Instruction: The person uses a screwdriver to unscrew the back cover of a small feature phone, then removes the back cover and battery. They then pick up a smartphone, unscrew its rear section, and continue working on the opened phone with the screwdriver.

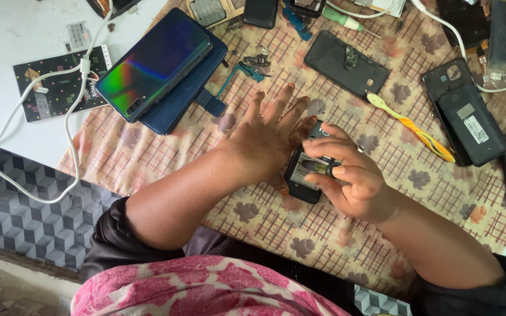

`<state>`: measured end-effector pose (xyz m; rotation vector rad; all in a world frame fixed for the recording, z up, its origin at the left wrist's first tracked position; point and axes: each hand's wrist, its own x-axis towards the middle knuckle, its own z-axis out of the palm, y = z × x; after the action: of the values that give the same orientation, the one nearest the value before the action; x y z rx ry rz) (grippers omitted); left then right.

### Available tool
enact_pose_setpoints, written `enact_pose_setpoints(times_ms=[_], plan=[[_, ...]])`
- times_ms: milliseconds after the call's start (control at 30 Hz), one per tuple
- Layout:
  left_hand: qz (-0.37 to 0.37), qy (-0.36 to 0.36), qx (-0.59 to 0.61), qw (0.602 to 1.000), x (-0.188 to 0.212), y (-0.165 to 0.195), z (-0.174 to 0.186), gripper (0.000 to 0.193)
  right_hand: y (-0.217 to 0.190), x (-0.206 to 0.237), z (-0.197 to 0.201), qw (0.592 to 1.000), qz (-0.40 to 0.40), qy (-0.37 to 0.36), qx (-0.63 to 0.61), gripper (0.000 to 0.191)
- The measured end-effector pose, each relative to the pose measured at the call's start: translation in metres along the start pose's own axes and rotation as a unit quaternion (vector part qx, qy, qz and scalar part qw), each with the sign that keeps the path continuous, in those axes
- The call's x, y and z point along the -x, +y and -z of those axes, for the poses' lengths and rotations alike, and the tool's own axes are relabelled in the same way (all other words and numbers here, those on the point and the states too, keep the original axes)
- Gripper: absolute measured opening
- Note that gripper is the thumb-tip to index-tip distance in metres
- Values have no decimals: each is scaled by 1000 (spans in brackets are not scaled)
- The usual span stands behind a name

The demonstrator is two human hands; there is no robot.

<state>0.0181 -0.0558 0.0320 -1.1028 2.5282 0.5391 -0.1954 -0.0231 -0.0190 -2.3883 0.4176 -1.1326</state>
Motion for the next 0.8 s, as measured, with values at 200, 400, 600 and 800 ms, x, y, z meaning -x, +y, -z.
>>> enact_pose_setpoints(times_ms=[200,400,600,800], plan=[[-7,22,-27,999,3,-1,-2,142,-1,3,-2,999,4,46,-16,69],[-10,34,-27,999,4,-2,-4,146,-7,-1,1,997,-14,-38,-59,66],[-4,23,-8,1000,2,-3,-4,145,-3,2,2,999,-12,-13,-31,71],[-2,-1,-19,1000,1,-3,-4,149,2,5,-1,997,-4,21,-74,69]])
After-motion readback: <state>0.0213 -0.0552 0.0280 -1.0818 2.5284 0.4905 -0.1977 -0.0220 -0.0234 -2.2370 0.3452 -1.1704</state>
